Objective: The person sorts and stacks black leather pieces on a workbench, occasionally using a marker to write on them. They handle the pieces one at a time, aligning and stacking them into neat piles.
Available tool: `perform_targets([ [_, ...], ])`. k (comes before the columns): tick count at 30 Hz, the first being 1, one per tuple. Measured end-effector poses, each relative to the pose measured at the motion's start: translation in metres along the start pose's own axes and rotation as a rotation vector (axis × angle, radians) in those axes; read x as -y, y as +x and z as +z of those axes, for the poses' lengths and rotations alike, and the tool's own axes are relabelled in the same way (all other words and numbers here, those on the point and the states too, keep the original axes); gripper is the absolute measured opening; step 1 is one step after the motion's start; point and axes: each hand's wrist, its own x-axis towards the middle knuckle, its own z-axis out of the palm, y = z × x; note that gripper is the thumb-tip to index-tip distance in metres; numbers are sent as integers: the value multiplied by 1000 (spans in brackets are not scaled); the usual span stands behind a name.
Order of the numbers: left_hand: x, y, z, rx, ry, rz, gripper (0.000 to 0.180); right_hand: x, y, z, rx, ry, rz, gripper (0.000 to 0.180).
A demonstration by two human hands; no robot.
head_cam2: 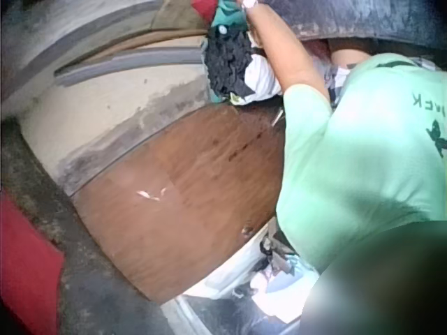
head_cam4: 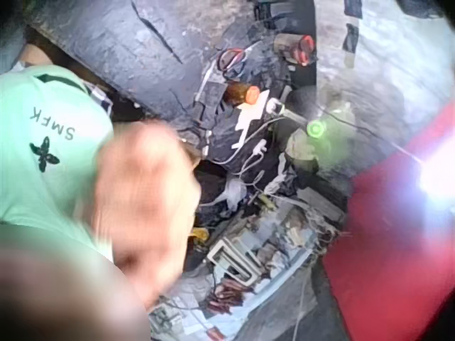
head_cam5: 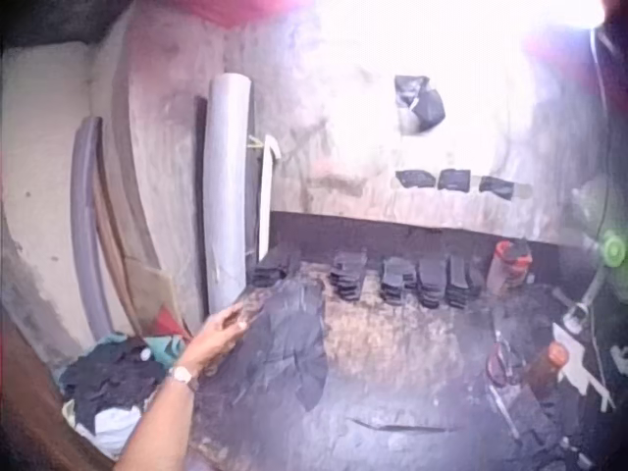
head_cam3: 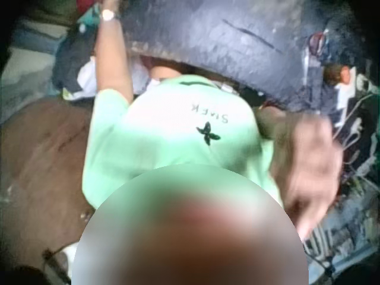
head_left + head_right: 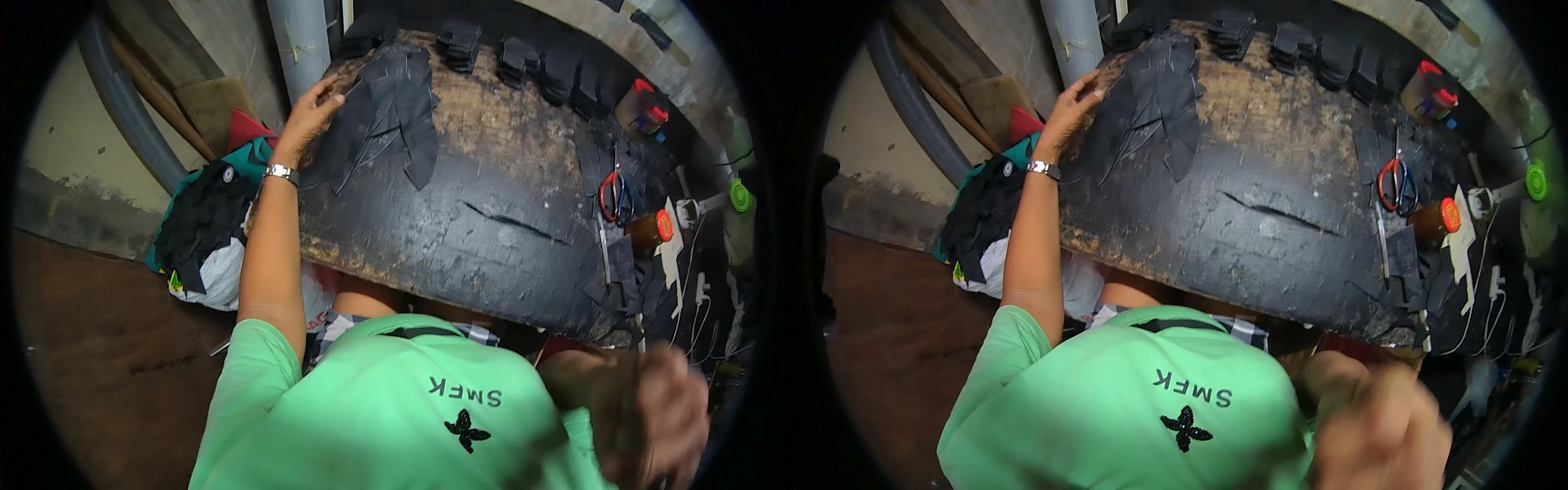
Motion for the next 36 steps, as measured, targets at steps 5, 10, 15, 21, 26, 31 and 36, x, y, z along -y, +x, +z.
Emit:
perform_targets([
  [5,23,38,22,73,327,35,68,28,28,33,-52,79,103,8],
  [10,-16,35,31,7,-9,52,66,36,42,24,-60,147,176,5],
  [15,-141,-13,-31,-2,-787,603,27,35,37,20,-56,117,108,5],
  [21,-204,-116,-85,-190,-611,1015,27,32,41,18,-51,104,51,4],
  [26,-149,-102,-37,-209,-157,597,27,32,43,15,-30,104,89,4],
  [31,-78,-72,13,-82,106,297,27,32,39,8,-22,81,78,4],
  [36,-62,-72,17,-68,173,279,27,41,28,-8,-95,53,6,4],
])
